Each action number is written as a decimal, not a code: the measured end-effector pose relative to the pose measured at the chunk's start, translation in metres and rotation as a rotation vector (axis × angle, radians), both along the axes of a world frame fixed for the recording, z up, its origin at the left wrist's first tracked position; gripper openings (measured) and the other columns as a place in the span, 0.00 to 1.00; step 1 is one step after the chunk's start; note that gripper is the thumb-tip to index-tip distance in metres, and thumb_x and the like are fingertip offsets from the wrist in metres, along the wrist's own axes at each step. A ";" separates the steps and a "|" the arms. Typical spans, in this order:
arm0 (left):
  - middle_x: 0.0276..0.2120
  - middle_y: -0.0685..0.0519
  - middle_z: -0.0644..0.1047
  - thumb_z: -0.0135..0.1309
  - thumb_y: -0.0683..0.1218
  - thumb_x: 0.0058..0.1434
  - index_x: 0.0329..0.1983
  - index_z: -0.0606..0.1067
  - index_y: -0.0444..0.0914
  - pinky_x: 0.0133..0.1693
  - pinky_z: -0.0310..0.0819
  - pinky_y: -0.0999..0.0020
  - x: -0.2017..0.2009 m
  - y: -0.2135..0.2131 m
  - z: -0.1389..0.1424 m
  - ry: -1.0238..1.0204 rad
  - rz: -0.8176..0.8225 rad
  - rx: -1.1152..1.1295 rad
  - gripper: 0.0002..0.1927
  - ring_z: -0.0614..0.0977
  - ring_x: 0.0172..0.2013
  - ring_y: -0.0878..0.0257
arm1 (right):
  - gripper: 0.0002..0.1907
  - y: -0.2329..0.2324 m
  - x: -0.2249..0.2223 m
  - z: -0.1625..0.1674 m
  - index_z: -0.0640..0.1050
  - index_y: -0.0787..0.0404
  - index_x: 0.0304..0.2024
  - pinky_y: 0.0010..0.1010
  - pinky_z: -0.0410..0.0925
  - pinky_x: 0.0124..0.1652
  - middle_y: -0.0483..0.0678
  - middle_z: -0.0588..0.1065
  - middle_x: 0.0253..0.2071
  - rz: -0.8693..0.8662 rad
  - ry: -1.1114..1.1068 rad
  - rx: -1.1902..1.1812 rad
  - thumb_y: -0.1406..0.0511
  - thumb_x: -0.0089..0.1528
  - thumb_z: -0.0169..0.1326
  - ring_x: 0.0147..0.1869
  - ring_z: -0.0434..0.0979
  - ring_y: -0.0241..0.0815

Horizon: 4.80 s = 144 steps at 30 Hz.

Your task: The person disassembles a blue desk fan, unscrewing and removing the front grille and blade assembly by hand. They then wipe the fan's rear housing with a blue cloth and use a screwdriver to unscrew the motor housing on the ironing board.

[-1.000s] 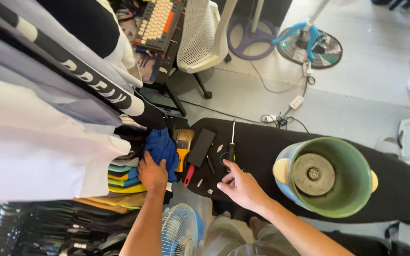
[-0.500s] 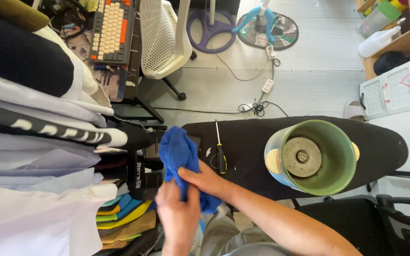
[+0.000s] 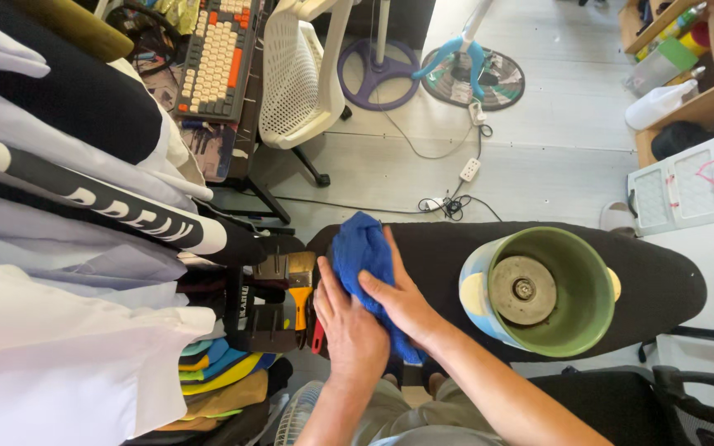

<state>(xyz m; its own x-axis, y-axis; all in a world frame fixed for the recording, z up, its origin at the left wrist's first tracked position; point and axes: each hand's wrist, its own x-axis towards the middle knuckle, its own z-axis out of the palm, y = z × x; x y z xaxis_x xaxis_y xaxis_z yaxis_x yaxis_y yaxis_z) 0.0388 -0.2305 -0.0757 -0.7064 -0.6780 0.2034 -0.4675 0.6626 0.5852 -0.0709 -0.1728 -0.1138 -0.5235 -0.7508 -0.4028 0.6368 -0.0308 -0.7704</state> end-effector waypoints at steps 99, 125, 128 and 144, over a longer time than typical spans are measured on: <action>0.62 0.28 0.73 0.63 0.43 0.56 0.62 0.79 0.34 0.57 0.75 0.44 -0.134 0.122 -0.070 0.174 -0.267 0.041 0.28 0.77 0.57 0.30 | 0.23 0.328 -0.186 -0.022 0.79 0.48 0.68 0.42 0.76 0.54 0.61 0.84 0.50 -0.114 0.889 0.906 0.53 0.72 0.50 0.55 0.85 0.59; 0.53 0.40 0.76 0.54 0.49 0.63 0.41 0.85 0.35 0.36 0.70 0.60 -0.161 0.298 -0.036 -0.261 -1.021 -0.786 0.15 0.76 0.40 0.51 | 0.30 0.342 -0.223 -0.057 0.77 0.54 0.69 0.28 0.73 0.54 0.45 0.85 0.56 0.041 0.622 0.491 0.58 0.65 0.61 0.55 0.80 0.31; 0.51 0.42 0.76 0.55 0.50 0.57 0.41 0.86 0.36 0.33 0.71 0.60 -0.153 0.307 -0.051 -0.265 -0.988 -0.917 0.16 0.76 0.39 0.51 | 0.28 0.336 -0.224 -0.051 0.78 0.50 0.69 0.30 0.74 0.42 0.45 0.84 0.41 0.038 0.632 0.531 0.60 0.65 0.60 0.41 0.78 0.31; 0.44 0.43 0.77 0.58 0.46 0.59 0.38 0.86 0.36 0.33 0.76 0.57 -0.113 0.273 -0.007 -0.471 -1.061 -0.385 0.11 0.80 0.42 0.48 | 0.27 0.330 -0.216 -0.042 0.80 0.42 0.68 0.29 0.74 0.29 0.44 0.80 0.26 0.025 0.530 0.684 0.59 0.65 0.56 0.24 0.76 0.32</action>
<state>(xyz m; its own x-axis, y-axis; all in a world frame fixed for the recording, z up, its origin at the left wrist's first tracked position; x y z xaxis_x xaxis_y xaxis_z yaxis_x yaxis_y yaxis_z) -0.0740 0.0421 -0.0826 -0.9310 0.3275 -0.1612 0.2972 0.9365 0.1861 -0.2865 0.1575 -0.1563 -0.7566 -0.4466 -0.4777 0.1824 0.5573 -0.8100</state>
